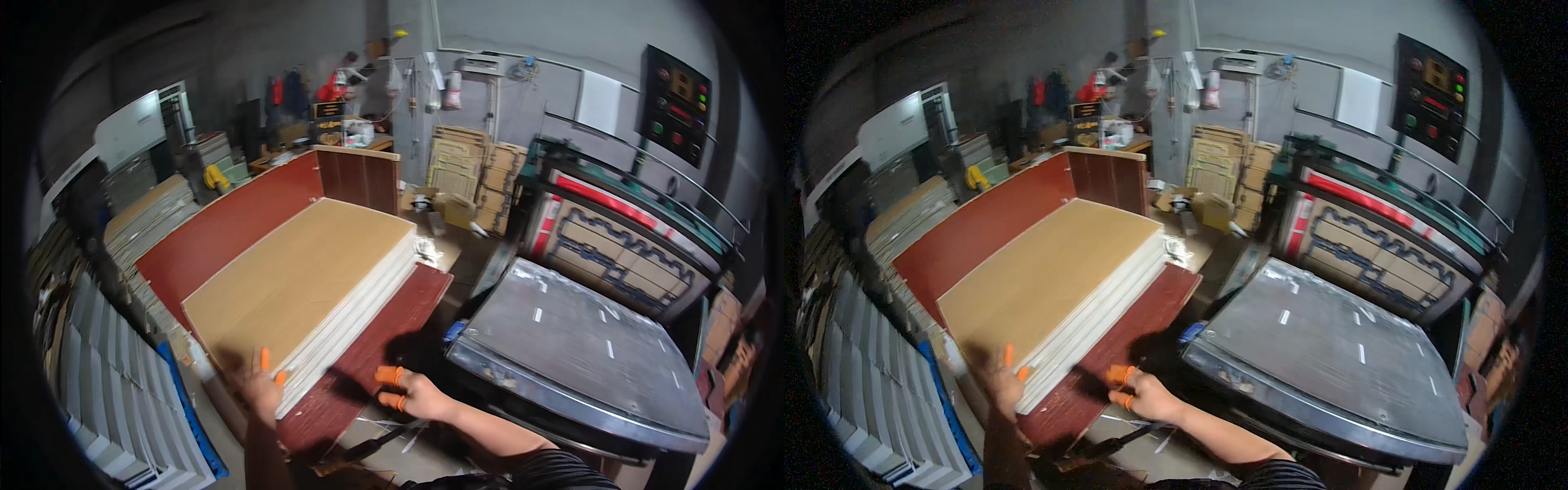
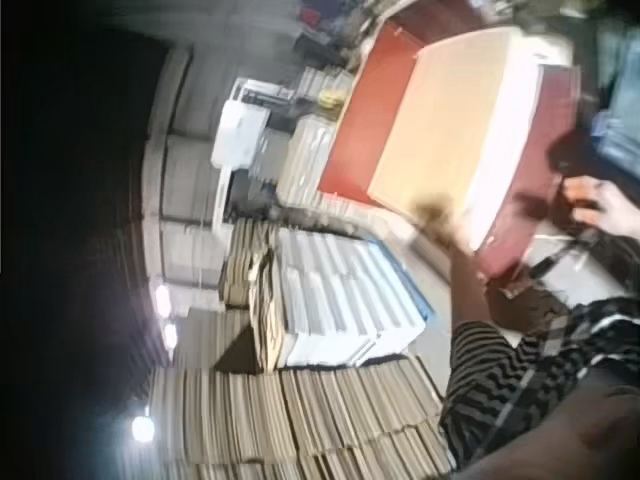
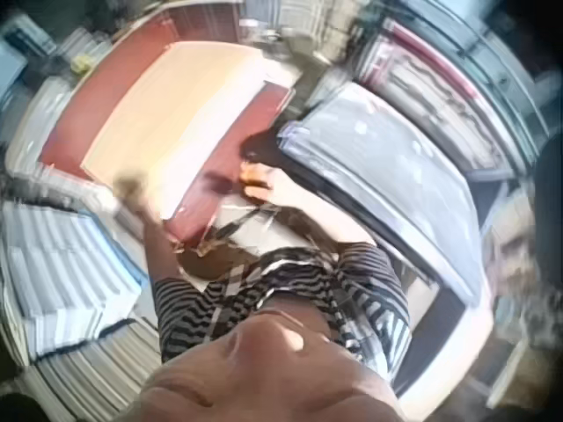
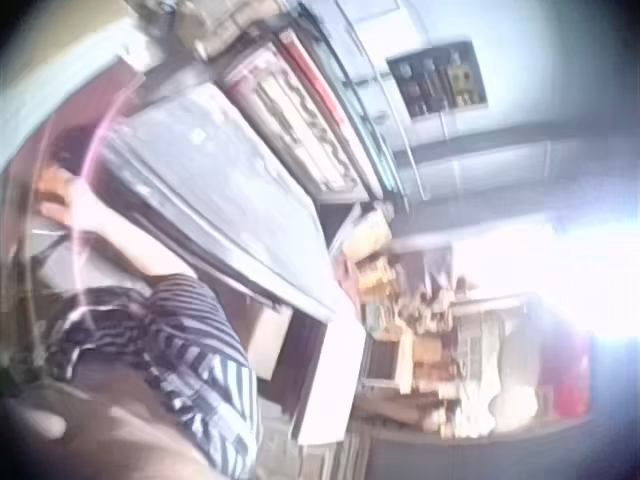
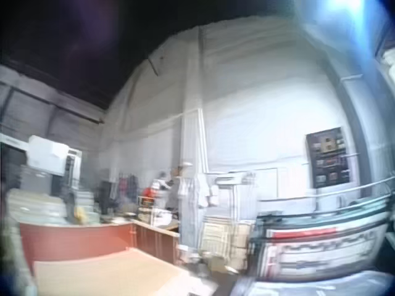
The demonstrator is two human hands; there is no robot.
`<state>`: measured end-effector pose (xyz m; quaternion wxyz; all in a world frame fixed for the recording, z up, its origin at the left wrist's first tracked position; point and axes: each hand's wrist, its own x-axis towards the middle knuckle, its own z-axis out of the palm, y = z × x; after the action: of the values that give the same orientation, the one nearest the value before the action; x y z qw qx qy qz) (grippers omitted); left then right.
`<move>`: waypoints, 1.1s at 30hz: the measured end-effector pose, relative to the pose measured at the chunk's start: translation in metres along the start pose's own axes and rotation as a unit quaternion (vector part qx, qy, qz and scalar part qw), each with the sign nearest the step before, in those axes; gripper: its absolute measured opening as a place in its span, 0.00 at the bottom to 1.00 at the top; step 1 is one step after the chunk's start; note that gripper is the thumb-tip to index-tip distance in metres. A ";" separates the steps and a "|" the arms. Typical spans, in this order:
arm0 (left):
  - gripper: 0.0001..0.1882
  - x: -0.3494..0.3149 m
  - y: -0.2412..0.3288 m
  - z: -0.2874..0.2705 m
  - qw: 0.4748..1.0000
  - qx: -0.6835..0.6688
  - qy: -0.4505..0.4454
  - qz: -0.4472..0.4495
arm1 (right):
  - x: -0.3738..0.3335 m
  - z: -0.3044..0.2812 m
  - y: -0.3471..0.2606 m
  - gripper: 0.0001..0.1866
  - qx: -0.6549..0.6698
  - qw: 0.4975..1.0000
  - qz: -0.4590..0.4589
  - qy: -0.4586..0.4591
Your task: The person repeatedly picks up sheets of cardboard from a stack, places them on a hydraulic guillotine cutter, aligns them, and operates the machine to cut them. The cut pieces are then stacked on a nearby table.
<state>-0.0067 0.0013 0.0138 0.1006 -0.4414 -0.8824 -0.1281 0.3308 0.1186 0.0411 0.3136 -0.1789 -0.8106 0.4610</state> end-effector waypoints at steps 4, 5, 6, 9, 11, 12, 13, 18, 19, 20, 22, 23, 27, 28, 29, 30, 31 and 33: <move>0.49 0.007 -0.056 0.038 0.994 -0.065 -0.086 -0.034 | -0.135 -0.153 -0.080 0.18 -0.137 0.986 -0.033 0.094; 0.43 -0.001 -0.050 0.033 0.997 -0.002 0.046 0.059 | -0.174 -0.189 -0.103 0.15 -0.155 0.959 0.056 0.229; 0.38 -0.005 -0.039 0.028 0.969 0.081 0.192 0.135 | -0.219 -0.224 -0.118 0.16 -0.220 0.905 0.087 0.354; 0.30 -0.008 0.075 -0.040 0.961 -0.003 0.258 0.103 | -0.406 -0.306 -0.120 0.20 -0.447 0.661 0.152 0.583; 0.31 0.024 0.163 -0.022 0.915 -0.174 0.261 0.255 | -0.570 -0.327 -0.105 0.27 -0.556 0.456 0.308 0.622; 0.32 0.037 0.208 -0.010 0.877 -0.254 0.259 0.314 | -0.650 -0.324 -0.104 0.32 -0.593 0.346 0.404 0.604; 0.32 0.039 0.257 -0.012 0.846 0.062 0.277 0.452 | -0.696 -0.315 -0.113 0.38 -0.524 0.271 0.554 0.588; 0.32 -0.066 0.472 -0.081 0.811 -0.269 0.175 0.489 | -0.828 -0.242 -0.185 0.61 -0.291 0.080 0.807 0.508; 0.33 -0.090 0.501 -0.098 0.794 -0.272 0.163 0.519 | -0.838 -0.232 -0.184 0.59 -0.294 0.080 0.814 0.495; 0.33 -0.109 0.523 -0.110 0.776 -0.275 0.151 0.548 | -0.845 -0.223 -0.183 0.57 -0.299 0.082 0.821 0.480; 0.33 -0.144 0.560 -0.121 0.768 -0.332 0.064 0.544 | -0.886 -0.197 -0.169 0.52 -0.371 0.096 0.804 0.455; 0.33 -0.155 0.575 -0.122 0.757 -0.360 0.015 0.545 | -0.924 -0.177 -0.151 0.47 -0.434 0.107 0.781 0.436; 0.32 -0.177 0.600 -0.123 0.718 -0.354 -0.020 0.599 | -0.914 -0.213 -0.204 0.31 -0.278 0.248 0.848 0.376; 0.31 -0.178 0.607 -0.120 0.711 -0.371 -0.026 0.598 | -0.930 -0.208 -0.212 0.35 -0.264 0.249 0.835 0.413; 0.31 -0.179 0.613 -0.119 0.705 -0.384 -0.032 0.595 | -0.942 -0.206 -0.219 0.38 -0.250 0.252 0.820 0.450; 0.31 -0.181 0.612 -0.121 0.703 -0.395 -0.034 0.591 | -0.958 -0.204 -0.221 0.42 -0.237 0.259 0.800 0.487; 0.31 -0.180 0.608 -0.117 0.708 -0.391 -0.010 0.588 | -0.926 -0.223 -0.224 0.47 -0.297 0.245 0.789 0.478; 0.31 -0.181 0.606 -0.109 0.710 -0.409 -0.035 0.572 | -0.875 -0.244 -0.218 0.58 -0.350 0.205 0.796 0.450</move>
<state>0.5950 0.1807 0.1475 -0.0668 -0.8637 -0.3257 -0.3788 1.1419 -0.3450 0.0203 -0.0005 -0.9988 -0.0445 -0.0204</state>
